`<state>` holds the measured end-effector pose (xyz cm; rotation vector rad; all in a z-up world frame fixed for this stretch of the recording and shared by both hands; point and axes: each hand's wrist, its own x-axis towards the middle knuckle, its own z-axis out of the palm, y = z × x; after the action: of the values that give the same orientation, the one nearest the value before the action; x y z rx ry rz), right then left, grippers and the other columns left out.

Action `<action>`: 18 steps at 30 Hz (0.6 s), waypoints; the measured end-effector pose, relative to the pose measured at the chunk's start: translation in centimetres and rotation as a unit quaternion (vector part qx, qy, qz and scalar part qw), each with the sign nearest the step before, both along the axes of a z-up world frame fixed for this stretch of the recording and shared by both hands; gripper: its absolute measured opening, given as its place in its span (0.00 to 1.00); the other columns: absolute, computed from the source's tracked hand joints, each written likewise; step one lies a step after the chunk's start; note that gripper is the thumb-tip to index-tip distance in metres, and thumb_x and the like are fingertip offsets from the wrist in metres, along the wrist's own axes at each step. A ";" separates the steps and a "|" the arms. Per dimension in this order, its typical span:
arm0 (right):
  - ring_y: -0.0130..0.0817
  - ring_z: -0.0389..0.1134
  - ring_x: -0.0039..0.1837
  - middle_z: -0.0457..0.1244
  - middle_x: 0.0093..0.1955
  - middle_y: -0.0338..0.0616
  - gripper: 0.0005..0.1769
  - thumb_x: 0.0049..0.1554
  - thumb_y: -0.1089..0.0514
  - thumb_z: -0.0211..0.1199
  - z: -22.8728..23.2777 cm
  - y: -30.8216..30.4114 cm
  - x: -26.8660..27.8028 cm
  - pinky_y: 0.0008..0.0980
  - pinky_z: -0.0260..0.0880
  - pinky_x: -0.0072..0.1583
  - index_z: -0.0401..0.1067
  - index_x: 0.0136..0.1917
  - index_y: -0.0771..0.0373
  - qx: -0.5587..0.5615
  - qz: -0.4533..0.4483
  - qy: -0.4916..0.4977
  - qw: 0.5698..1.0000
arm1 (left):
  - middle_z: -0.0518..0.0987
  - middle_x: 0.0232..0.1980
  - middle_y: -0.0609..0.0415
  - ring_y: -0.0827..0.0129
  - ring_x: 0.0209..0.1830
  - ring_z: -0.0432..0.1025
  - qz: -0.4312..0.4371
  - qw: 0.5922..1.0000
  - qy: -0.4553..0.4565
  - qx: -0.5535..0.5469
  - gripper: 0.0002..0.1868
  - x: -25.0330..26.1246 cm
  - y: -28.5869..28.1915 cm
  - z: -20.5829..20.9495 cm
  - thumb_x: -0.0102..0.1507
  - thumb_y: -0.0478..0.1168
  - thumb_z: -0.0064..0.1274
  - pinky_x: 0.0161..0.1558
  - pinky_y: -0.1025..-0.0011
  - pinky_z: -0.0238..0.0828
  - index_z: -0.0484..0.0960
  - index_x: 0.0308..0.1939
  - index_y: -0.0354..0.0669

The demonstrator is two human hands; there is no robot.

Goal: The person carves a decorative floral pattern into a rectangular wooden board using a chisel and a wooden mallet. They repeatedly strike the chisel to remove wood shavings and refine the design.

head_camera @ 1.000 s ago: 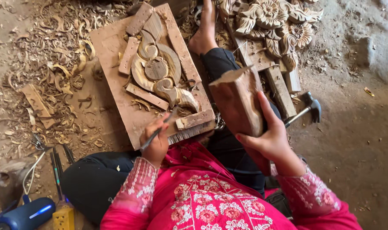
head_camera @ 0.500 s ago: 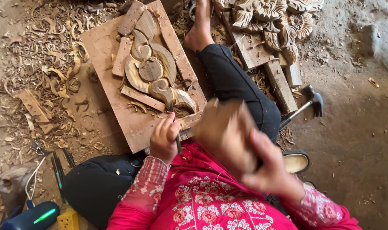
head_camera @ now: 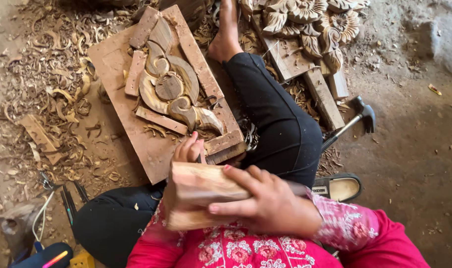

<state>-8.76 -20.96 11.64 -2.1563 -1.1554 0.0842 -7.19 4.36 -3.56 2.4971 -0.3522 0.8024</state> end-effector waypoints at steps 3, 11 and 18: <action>0.56 0.69 0.61 0.58 0.74 0.56 0.40 0.46 0.42 0.80 0.3 1.1 1.1 0.43 0.73 0.53 0.67 0.69 0.28 0.061 0.017 -0.047 0.997 | 0.81 0.56 0.41 0.49 0.57 0.77 0.024 0.999 0.022 0.003 0.09 0.3 -0.2 1.5 0.67 0.35 0.55 0.61 0.57 0.75 0.75 0.50 0.39; 0.53 0.71 0.65 0.62 0.70 0.61 0.44 0.39 0.52 0.80 -0.7 -2.0 3.1 0.41 0.76 0.61 0.68 0.68 0.51 0.096 -0.152 0.027 0.983 | 0.83 0.46 0.49 0.64 0.48 0.81 0.197 0.850 0.198 -0.447 0.04 1.6 0.9 -1.2 0.70 0.34 0.51 0.55 0.61 0.79 0.73 0.47 0.39; 0.48 0.69 0.68 0.63 0.69 0.58 0.54 0.39 0.52 0.81 -4.6 -7.7 3.9 0.41 0.70 0.66 0.64 0.75 0.61 -0.003 -0.385 0.002 0.923 | 0.79 0.49 0.50 0.59 0.55 0.79 -0.142 0.899 -0.007 -0.413 0.07 -1.2 -2.4 -4.3 0.73 0.35 0.40 0.58 0.64 0.78 0.75 0.47 0.41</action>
<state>-4.90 -28.63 7.02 -2.4551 -0.2346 -0.2571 -8.44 1.96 -7.82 1.5998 -0.2874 0.6595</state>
